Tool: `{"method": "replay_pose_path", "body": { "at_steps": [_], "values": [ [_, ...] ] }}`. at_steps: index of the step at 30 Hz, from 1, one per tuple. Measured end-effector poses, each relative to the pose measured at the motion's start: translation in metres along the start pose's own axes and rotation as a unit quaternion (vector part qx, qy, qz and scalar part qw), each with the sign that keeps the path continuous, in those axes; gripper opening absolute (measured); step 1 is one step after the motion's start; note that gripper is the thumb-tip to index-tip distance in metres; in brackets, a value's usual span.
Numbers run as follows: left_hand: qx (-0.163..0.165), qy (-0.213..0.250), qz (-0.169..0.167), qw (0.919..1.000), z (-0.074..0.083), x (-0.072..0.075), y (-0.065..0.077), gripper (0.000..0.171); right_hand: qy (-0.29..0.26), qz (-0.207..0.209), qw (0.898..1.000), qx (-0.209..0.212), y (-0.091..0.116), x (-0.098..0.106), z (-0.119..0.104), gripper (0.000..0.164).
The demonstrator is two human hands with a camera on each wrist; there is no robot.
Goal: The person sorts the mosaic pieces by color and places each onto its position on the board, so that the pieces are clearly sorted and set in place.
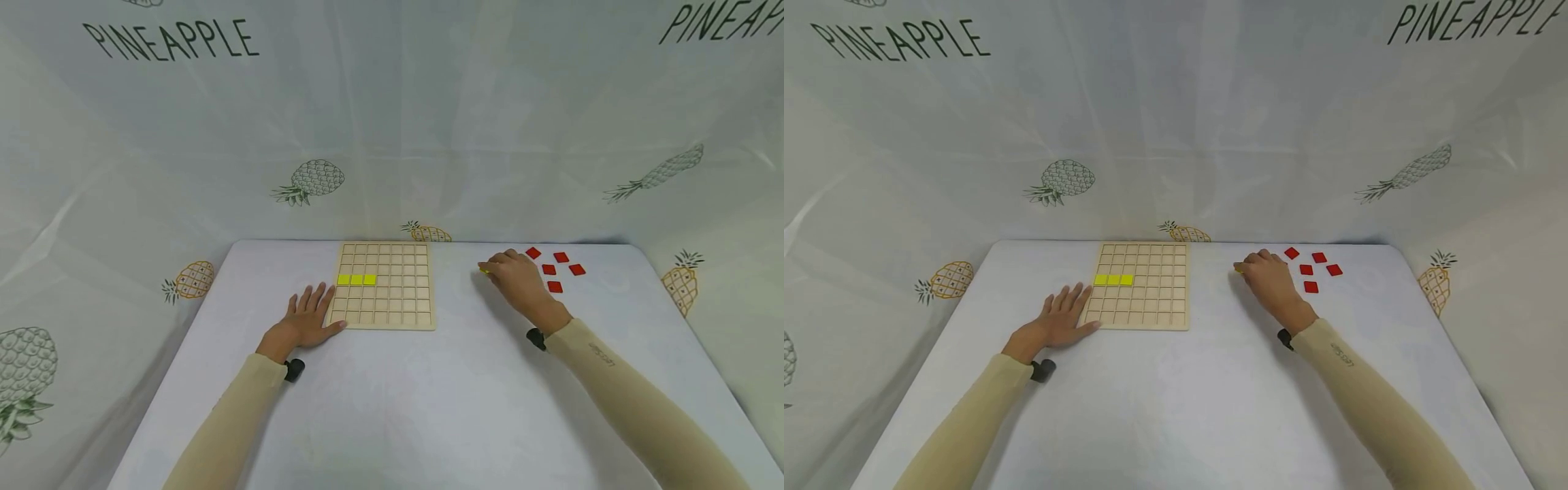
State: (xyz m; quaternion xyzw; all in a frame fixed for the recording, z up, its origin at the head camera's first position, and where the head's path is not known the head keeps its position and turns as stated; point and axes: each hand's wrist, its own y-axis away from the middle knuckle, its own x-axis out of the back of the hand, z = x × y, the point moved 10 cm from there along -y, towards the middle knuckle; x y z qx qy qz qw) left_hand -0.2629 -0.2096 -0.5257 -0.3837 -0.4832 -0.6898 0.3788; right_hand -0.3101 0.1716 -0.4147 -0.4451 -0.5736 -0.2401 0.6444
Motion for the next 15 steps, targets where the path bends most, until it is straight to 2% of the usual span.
{"method": "replay_pose_path", "body": {
  "at_steps": [8,15],
  "values": [
    [-0.001,-0.004,0.002,1.0000,-0.001,-0.001,0.000,0.094,-0.010,0.008,0.999,0.034,-0.021,-0.002,-0.051,0.033],
    [0.003,-0.005,0.001,1.0000,-0.002,-0.001,-0.001,0.094,-0.029,0.007,0.997,0.071,-0.043,-0.012,-0.093,0.031]
  ]
}}
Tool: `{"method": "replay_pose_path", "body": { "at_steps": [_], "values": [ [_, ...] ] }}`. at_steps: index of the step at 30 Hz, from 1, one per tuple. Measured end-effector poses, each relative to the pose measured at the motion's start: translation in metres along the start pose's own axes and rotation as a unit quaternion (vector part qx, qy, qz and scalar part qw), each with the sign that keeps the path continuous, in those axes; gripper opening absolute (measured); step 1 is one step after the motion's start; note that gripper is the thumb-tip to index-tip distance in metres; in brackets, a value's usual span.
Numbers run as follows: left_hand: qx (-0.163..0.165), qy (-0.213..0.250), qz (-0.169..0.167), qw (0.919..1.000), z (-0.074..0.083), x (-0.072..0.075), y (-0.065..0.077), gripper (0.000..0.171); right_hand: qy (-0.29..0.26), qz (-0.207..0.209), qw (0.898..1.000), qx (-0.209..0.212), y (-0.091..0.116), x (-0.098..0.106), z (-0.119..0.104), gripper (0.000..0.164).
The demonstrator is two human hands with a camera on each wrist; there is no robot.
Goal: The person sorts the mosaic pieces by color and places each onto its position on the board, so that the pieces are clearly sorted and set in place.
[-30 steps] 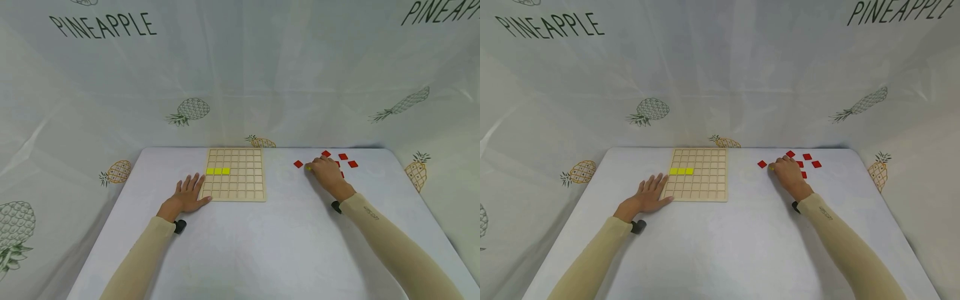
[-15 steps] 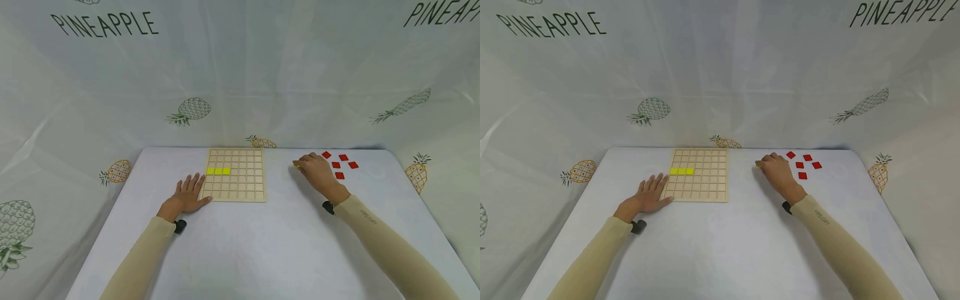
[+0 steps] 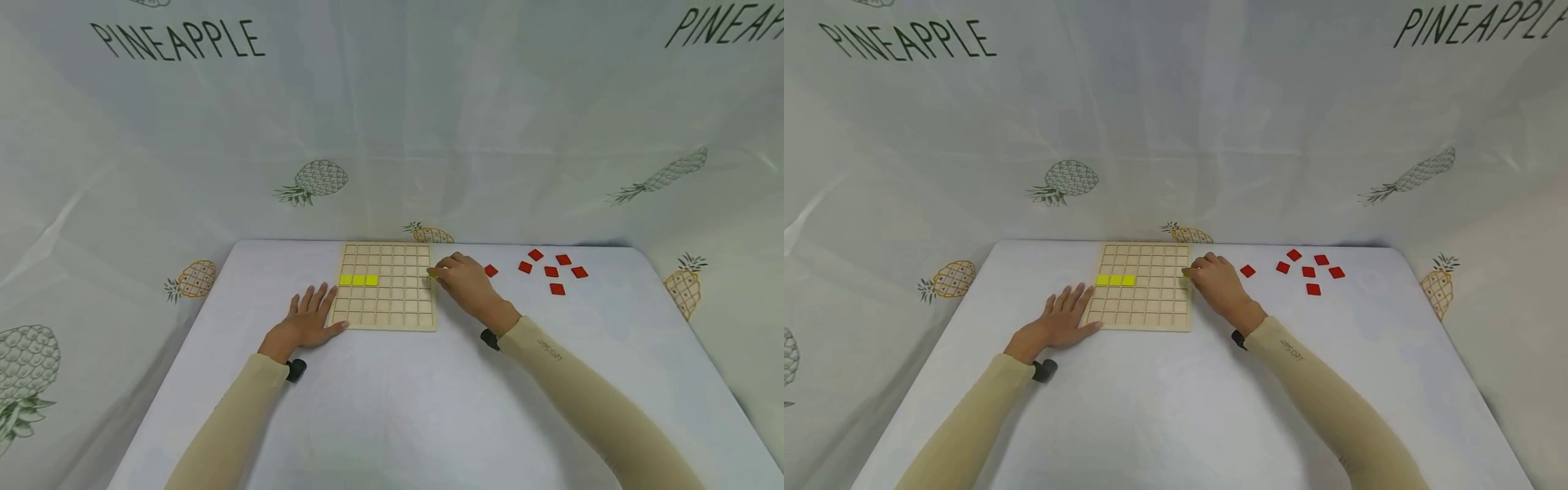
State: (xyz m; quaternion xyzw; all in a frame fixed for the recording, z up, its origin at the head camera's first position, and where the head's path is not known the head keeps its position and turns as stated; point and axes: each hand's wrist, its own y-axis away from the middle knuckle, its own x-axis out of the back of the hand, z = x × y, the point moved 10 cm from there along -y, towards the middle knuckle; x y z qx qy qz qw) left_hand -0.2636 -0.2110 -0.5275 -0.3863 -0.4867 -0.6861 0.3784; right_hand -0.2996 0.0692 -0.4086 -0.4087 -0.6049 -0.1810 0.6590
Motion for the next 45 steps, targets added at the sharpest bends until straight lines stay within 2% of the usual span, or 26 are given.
{"method": "replay_pose_path", "body": {
  "at_steps": [9,18,30,45],
  "values": [
    [0.000,-0.005,-0.002,1.0000,-0.001,-0.002,-0.001,0.095,0.006,0.018,0.998,0.053,-0.026,-0.017,-0.037,0.026],
    [0.004,-0.008,-0.008,0.9999,-0.001,-0.001,-0.002,0.096,0.017,0.009,0.996,0.083,-0.046,-0.032,-0.060,0.024],
    [0.009,-0.014,-0.013,0.9998,-0.001,-0.001,-0.002,0.094,0.006,-0.065,0.996,0.059,-0.064,-0.055,-0.066,0.027],
    [0.009,-0.006,-0.005,0.9999,0.001,0.002,0.001,0.094,0.006,-0.101,0.994,0.045,-0.075,-0.069,-0.066,0.027]
  ]
}}
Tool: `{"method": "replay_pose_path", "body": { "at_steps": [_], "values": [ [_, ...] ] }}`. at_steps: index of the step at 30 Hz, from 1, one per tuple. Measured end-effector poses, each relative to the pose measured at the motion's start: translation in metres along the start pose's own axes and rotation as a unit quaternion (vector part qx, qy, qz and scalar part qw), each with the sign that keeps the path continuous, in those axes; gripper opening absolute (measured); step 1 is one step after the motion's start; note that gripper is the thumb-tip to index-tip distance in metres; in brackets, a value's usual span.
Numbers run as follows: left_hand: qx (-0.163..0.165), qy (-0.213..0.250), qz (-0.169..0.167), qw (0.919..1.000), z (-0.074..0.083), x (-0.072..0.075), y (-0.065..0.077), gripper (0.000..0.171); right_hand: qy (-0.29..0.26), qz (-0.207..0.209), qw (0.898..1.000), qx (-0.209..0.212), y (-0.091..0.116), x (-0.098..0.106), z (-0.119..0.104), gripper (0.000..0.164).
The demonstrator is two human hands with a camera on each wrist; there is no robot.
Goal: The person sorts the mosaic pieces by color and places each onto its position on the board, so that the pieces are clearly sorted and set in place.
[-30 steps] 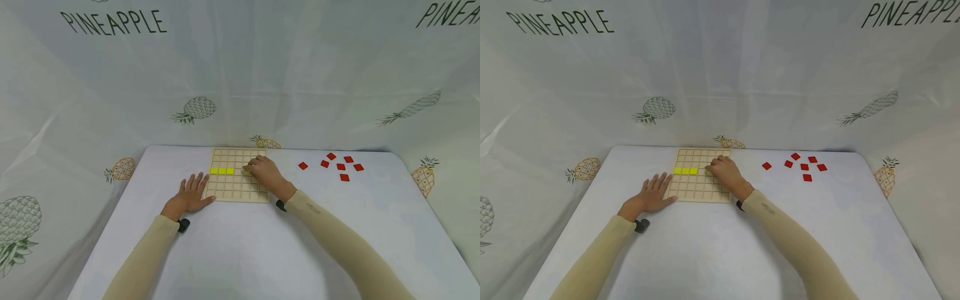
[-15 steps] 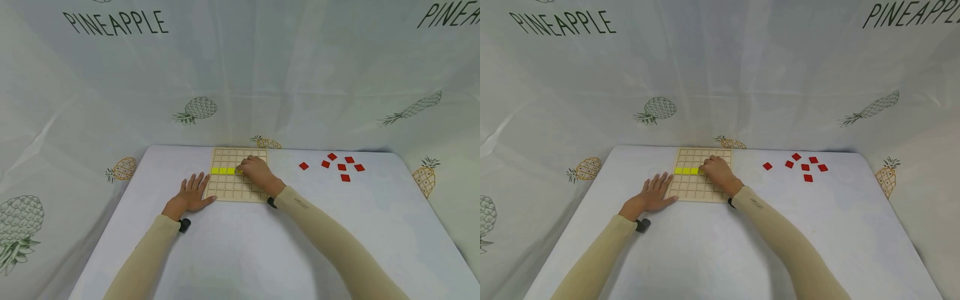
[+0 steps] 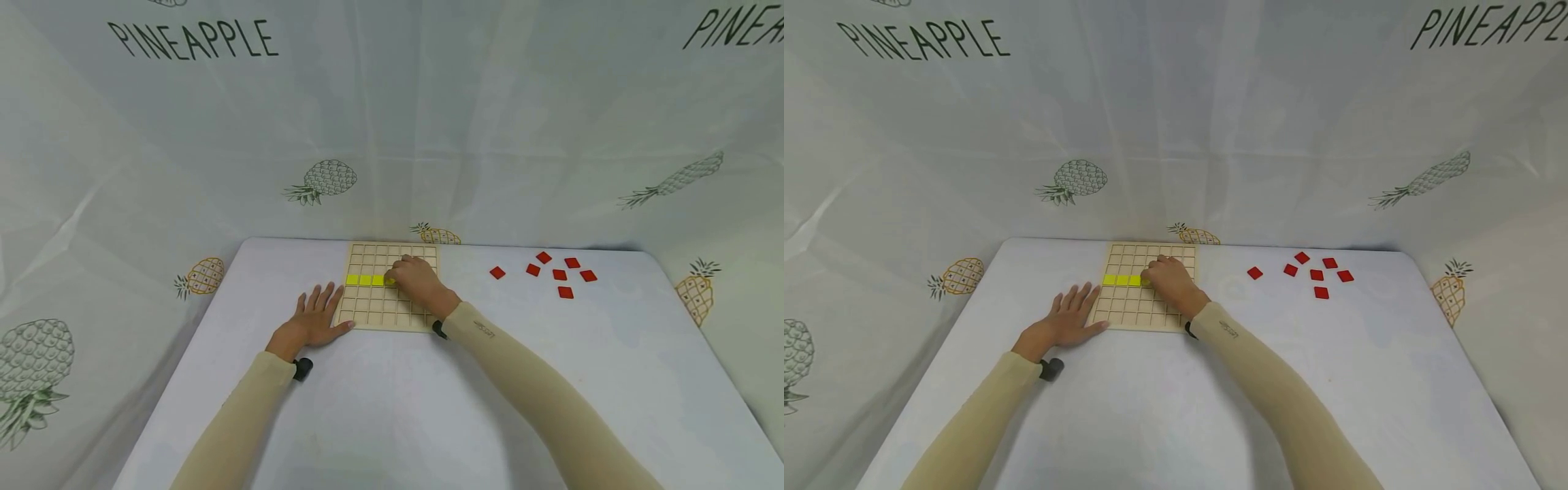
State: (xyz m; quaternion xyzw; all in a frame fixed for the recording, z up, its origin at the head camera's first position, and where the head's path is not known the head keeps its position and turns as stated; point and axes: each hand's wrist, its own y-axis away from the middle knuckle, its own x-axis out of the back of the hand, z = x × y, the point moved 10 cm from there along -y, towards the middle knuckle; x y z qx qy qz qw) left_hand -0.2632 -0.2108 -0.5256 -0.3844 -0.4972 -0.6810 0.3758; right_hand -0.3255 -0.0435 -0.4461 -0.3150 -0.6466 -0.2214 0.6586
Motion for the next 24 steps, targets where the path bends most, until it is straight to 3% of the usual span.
{"method": "replay_pose_path", "body": {
  "at_steps": [12,24],
  "values": [
    [0.004,0.000,0.000,1.0000,0.002,0.000,0.001,0.094,-0.023,-0.010,1.000,-0.017,-0.001,-0.002,0.003,0.023],
    [0.004,0.009,0.002,0.9999,0.002,0.001,0.003,0.094,-0.017,-0.041,0.999,-0.014,0.014,-0.006,0.000,0.021]
  ]
}}
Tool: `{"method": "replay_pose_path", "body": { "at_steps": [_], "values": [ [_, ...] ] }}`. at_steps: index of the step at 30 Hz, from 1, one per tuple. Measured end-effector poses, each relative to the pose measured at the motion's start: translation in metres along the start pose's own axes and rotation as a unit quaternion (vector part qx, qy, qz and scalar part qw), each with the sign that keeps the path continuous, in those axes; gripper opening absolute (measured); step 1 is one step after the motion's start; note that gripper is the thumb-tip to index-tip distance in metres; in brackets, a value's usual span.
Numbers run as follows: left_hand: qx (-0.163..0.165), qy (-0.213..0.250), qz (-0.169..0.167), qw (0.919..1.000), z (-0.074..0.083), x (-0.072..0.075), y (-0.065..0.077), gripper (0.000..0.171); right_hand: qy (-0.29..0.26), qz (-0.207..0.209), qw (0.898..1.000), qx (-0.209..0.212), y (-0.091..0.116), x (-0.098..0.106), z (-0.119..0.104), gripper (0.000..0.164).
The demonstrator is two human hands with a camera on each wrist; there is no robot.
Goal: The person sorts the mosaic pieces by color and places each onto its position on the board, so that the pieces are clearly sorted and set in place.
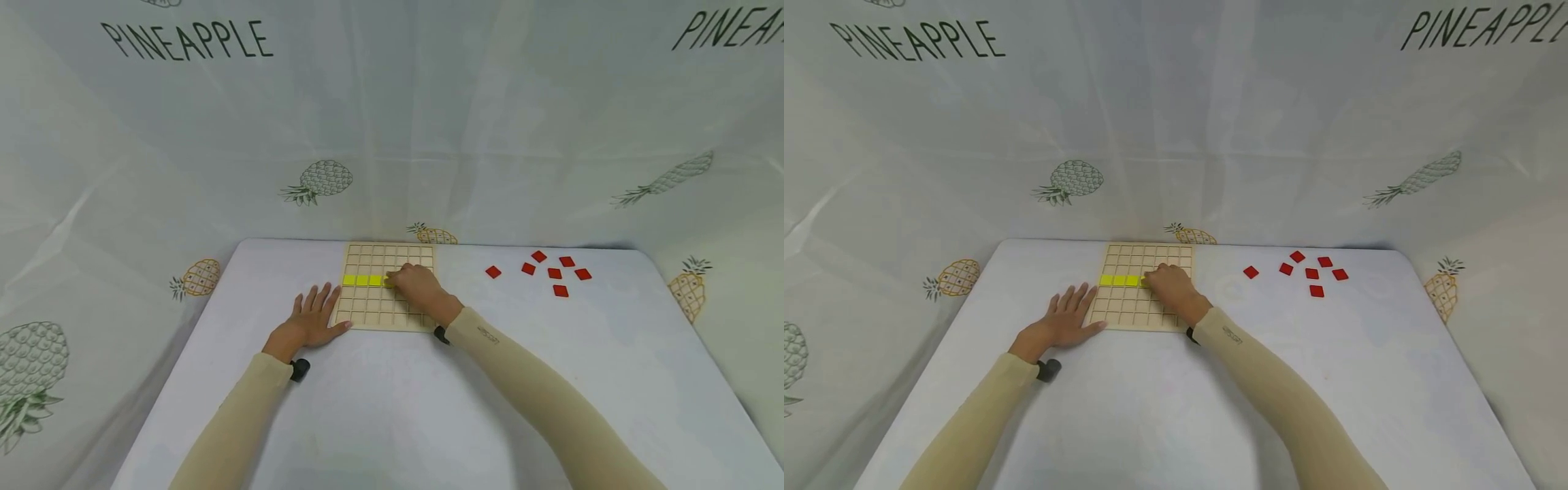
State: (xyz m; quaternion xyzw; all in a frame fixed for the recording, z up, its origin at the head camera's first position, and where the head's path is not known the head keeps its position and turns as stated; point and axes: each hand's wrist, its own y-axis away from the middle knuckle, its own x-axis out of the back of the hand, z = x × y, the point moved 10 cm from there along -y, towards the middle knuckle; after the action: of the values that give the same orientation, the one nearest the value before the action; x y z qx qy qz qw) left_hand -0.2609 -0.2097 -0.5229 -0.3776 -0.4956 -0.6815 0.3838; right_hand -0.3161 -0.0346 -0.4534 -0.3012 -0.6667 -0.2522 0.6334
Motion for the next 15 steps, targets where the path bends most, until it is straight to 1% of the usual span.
{"method": "replay_pose_path", "body": {
  "at_steps": [2,5,10,15],
  "values": [
    [-0.001,-0.001,0.001,1.0000,0.000,0.000,0.000,0.094,0.000,-0.016,1.000,-0.002,0.003,-0.004,0.000,0.026],
    [-0.002,0.000,0.003,1.0000,-0.001,0.001,0.000,0.094,0.005,-0.031,0.999,0.009,0.007,-0.007,-0.003,0.034],
    [0.000,-0.001,0.004,1.0000,-0.001,0.000,0.000,0.094,0.013,-0.042,0.999,0.020,0.016,-0.010,-0.007,0.043],
    [-0.003,-0.005,0.005,1.0000,-0.001,-0.002,-0.002,0.094,0.000,-0.020,1.000,0.022,0.024,-0.004,-0.007,0.040]
  ]
}}
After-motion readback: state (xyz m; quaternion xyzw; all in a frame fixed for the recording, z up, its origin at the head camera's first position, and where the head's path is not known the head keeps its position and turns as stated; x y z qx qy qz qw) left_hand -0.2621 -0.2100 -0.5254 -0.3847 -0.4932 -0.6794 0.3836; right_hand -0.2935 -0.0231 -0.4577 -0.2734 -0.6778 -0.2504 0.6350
